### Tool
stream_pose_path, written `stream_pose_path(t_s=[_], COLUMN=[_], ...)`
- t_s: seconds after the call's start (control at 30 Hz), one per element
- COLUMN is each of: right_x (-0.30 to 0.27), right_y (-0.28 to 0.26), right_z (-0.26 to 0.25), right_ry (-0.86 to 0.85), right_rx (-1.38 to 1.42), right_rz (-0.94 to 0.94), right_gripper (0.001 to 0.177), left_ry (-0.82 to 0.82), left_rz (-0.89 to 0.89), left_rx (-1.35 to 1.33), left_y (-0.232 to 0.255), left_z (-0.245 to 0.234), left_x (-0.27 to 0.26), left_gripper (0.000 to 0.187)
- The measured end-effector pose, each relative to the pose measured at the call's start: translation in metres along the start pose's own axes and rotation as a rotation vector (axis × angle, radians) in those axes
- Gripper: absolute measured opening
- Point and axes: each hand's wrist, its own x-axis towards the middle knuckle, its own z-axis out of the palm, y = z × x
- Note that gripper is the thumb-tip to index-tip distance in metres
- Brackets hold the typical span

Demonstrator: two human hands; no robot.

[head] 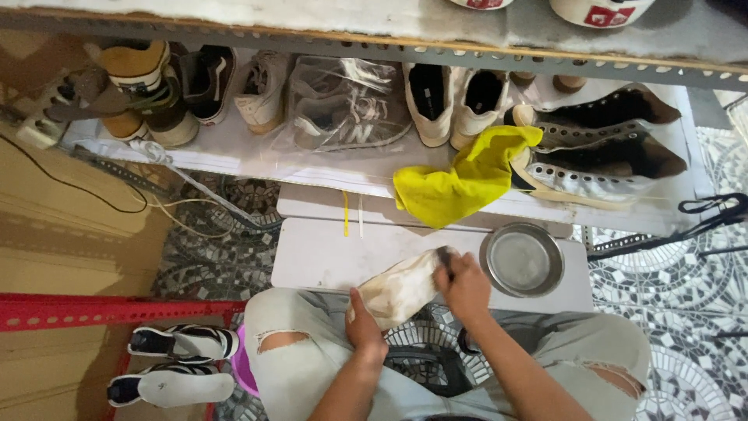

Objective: The person scrubs a white sneaker with a brush, repeatedly dipping the brush into a metal bowl of water. They rotate the shoe to clean different sides and the sole, then wipe the shoe with a yellow cloth.

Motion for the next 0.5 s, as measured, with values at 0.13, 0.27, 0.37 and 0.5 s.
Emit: stream_pose_path(t_s=[0.13,0.27,0.37,0.5], right_x=[-0.015,-0.008,-0.009,-0.005], right_y=[0.021,0.044,0.027,0.011], right_z=[0.004,0.024,0.020,0.018], right_ry=[-0.380,-0.203,-0.363,-0.018], right_rx=[0.036,0.000,0.085,-0.050], right_rz=[-0.119,0.056,-0.051,0.119], right_gripper=[0.043,0.043,0.044,0.045], left_ry=[-0.034,-0.052,-0.026,-0.021], left_rz=[0.037,0.018,-0.035,-0.014], left_rx=[-0.026,0.009,-0.020,-0.001], left_y=[0.001,0.005,0.012,0.004], left_z=[-0.007,-0.003,0.002,-0.002], left_x=[-0.010,-0.022,-0.025,-0.024], left_gripper=[0.052,0.061,0.064,0.062])
